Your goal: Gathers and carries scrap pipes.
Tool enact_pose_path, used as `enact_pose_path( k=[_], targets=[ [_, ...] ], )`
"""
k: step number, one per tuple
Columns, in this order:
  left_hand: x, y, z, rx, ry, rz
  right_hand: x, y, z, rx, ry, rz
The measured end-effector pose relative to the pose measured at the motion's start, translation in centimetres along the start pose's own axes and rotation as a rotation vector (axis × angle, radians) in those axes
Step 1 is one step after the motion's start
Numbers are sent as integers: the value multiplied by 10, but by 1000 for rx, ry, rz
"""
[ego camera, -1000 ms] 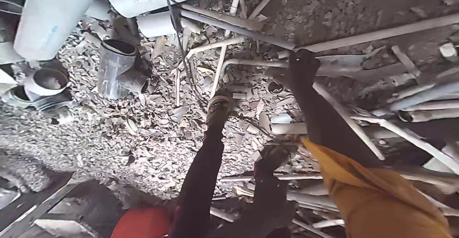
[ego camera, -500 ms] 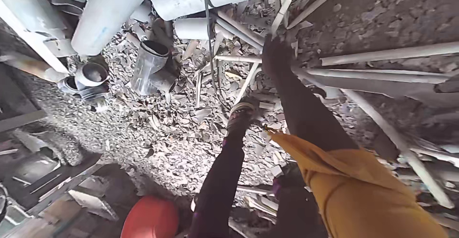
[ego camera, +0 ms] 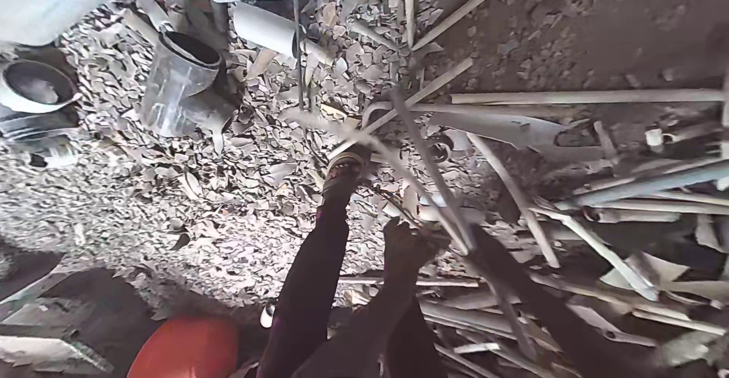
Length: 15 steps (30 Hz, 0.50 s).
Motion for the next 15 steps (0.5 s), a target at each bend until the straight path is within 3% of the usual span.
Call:
enact_pose_path(
  k=[3,7,10,13,15],
  targets=[
    [-2,-4,-12,-11,164,-97,38,37,-25,-144,77,222],
    [-7,-13,-17,110,370,-217,54,30,-17,-318,222,470],
    [-22,-20,-23,216,321,-260,45,16,5,-394,188,466],
    [-25,-32,-34,179,357,-335,33,5,28,-459,166,333],
    [-22,-30,-28,118,365,-278,27,6,49,-473,203,287]
  ],
)
Point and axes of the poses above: each hand's wrist, its own y-axis away from the middle knuckle, its own x-axis out of the palm, z = x × y, the point moved 3 cm from there along -y, towards the middle knuckle, and after that the axes turned 4 degrees about y, right-handed, at the moved point
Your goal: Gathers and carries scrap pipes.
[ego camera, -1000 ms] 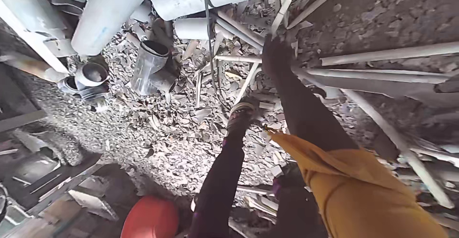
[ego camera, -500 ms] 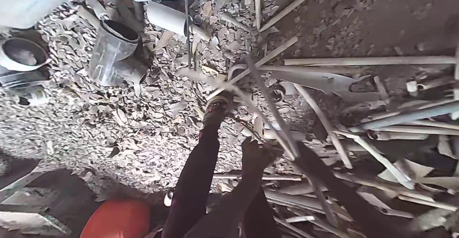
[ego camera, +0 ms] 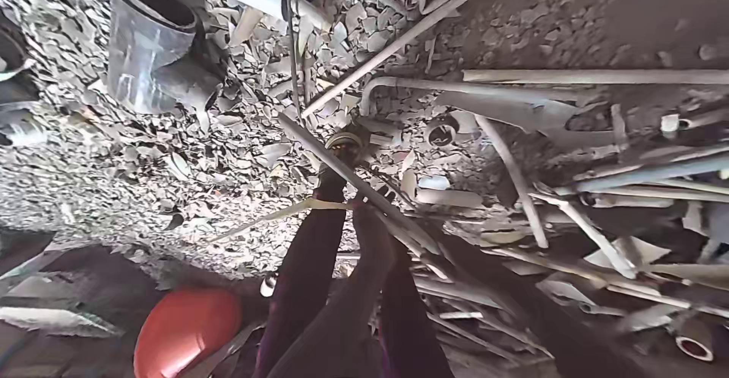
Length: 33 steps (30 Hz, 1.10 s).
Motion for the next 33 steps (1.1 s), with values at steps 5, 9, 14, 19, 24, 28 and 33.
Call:
enact_pose_path(
  k=[5,9,14,19,24,28,33],
  targets=[
    [7,4,-1,-18,46,-90,-50,-38,9,-223,132,138],
    [7,5,5,-33,3,-137,-161,-139,12,-159,576,-502],
    [7,8,11,-26,-155,-159,-241,-242,17,5,815,-718],
    [18,17,12,-15,-132,-158,-223,-215,7,135,423,-752],
    [28,15,-1,-15,24,-105,-188,-129,47,162,535,-479],
    [33,9,-12,17,169,-7,-124,-60,57,-208,293,-50],
    [35,0,-18,-4,183,-41,-119,-53,55,-526,160,315]
  ],
)
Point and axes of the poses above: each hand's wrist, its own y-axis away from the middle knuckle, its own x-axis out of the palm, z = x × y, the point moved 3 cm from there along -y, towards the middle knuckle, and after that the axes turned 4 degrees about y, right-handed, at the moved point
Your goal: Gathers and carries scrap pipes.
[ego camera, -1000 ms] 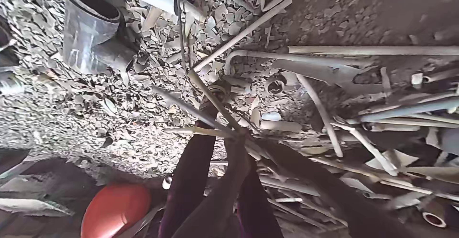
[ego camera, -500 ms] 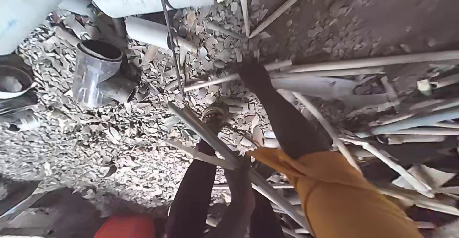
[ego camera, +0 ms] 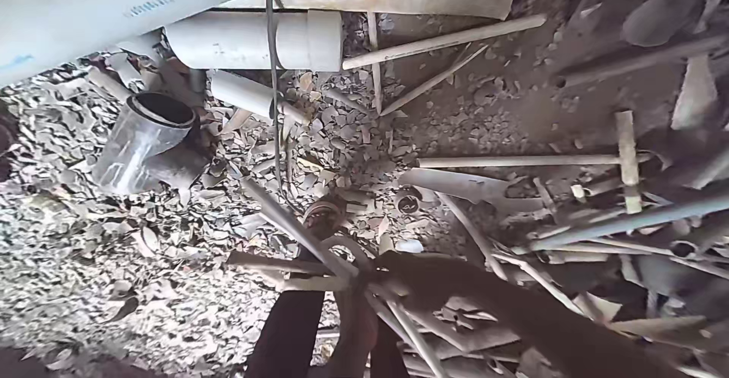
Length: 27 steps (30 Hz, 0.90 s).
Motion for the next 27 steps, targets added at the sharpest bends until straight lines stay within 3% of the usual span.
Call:
enact_pose_path(
  k=[3,5,7,8,11,14,17,21,23,27],
  targets=[
    [8,-1,-16,-37,46,8,-77,-5,-22,65,-151,-122],
    [14,3,-26,-45,81,54,-155,-11,-42,247,162,-507],
    [17,6,-29,-55,110,84,-238,-25,-70,539,599,-911],
    [16,7,-28,-63,104,99,-274,-33,-81,647,726,-1022],
    [13,4,-25,-63,91,113,-337,-51,-97,852,765,-1072],
    [8,3,-26,-58,110,121,-315,-71,-116,1018,745,-1015],
    [11,5,-30,-49,66,133,-261,-80,-128,1003,721,-1125],
    [11,7,-28,-50,40,136,-202,-76,-127,1136,613,-969],
    [10,8,-25,-47,28,115,-178,-61,-112,1190,539,-824],
    [1,9,-15,10,25,80,-111,-5,-42,1088,446,-655]
  ],
)
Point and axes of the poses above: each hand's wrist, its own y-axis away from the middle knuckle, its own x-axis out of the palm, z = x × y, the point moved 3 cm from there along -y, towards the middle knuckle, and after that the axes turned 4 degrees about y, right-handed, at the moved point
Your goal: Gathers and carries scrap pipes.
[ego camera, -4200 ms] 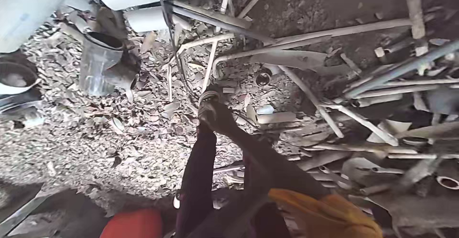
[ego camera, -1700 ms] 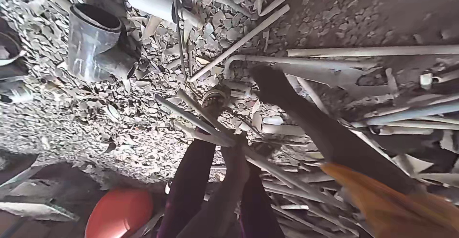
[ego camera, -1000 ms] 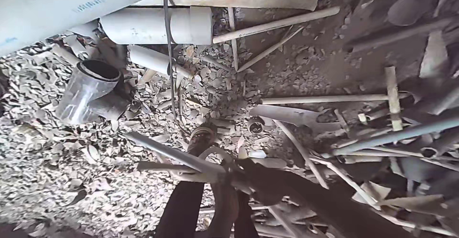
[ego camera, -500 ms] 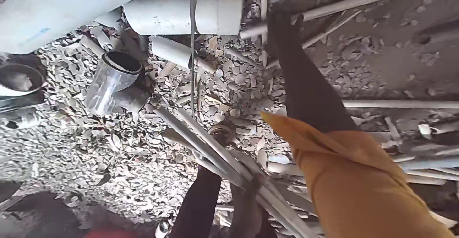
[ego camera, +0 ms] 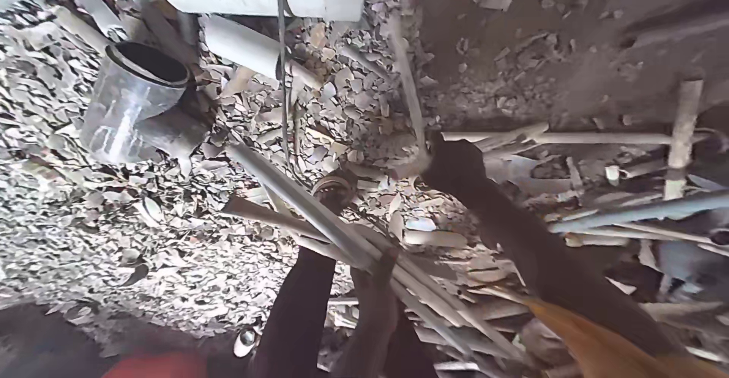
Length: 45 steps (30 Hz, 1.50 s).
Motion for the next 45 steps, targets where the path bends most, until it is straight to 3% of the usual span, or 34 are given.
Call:
enact_pose_path(
  k=[5,7,9,11,13,19,23,27,31,35,42,45],
  targets=[
    [-8,4,18,-39,-4,60,24,126,-41,-382,-358,-70],
    [-11,8,25,-81,2,121,47,159,-49,-514,-519,45],
    [-16,13,31,-108,-20,193,70,187,-49,-571,-588,273],
    [-26,13,42,-130,62,358,90,209,-48,-540,-594,439],
    [-35,13,54,-124,13,441,109,220,-50,-497,-639,431],
    [-43,26,76,-2,-284,243,156,237,-58,-467,-590,273],
    [-55,23,80,76,-264,197,187,241,-62,-330,-845,97],
    [-63,21,89,64,-279,208,183,229,-48,-116,-928,83],
    [-67,32,98,-35,-333,322,175,203,-22,-199,-979,-14],
    [-72,39,99,-97,-413,373,166,196,-6,-118,-1154,35],
    [-76,49,98,-110,-368,399,157,217,1,-156,-1075,117],
    [-67,72,81,-16,-532,501,128,238,-1,-122,-927,64]
  ],
)
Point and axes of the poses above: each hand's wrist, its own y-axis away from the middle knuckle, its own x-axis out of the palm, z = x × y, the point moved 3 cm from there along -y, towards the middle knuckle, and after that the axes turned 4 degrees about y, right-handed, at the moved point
